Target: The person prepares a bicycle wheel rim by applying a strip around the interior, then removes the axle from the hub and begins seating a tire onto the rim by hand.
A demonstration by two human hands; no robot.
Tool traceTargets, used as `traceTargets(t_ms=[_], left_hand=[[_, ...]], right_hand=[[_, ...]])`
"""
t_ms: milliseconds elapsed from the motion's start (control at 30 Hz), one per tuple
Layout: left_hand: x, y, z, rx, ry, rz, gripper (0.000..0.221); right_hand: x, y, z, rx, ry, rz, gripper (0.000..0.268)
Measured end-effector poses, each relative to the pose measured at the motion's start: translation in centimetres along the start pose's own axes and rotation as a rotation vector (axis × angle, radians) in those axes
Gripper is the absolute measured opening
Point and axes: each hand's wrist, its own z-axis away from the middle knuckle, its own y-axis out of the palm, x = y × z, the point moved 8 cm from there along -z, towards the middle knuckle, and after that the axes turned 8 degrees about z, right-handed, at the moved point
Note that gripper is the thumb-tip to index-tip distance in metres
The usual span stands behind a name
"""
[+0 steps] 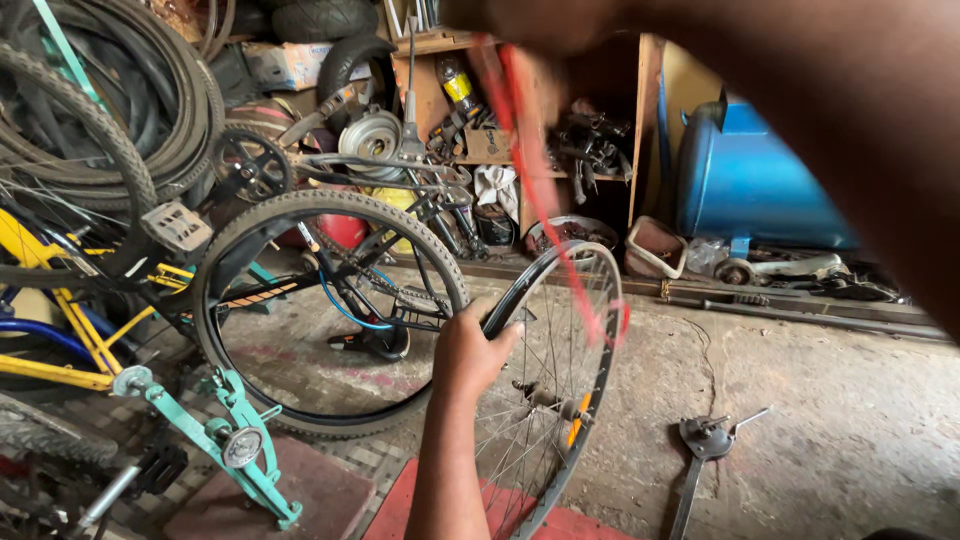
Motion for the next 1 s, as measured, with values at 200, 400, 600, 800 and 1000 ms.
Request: traceTargets(t_ms=[200,400,600,800,1000], left_hand=[[-8.9,-1.8,2.6,-0.477,0.797,0.033,0.117],[-4.5,2.4,-0.7,-0.123,0.148,0.24,0.035],[-2.8,1.1,-1.9,-0.164,0.085,0.312,0.032],[-2.6,-2.1,-2.2,-0.351,0.177,0.038,0.043],[5.8,-14.4,-3.9,-0.206,-0.197,-0.273,0.051]], right_hand=[[5.3,6.8,-0.2,0.198,-0.081,-0.161,0.029],[6.6,11.5,2.8,0.096,-0.207,-0.6,0.04],[-3.3,20.1,12.8,0.009,0.005,-0.227,0.064],[-7.5,30.8,19.8,0.405,0.388,0.012,0.063],[-11.5,32.4,16.8,0.467,0.381,0.049,0.057]])
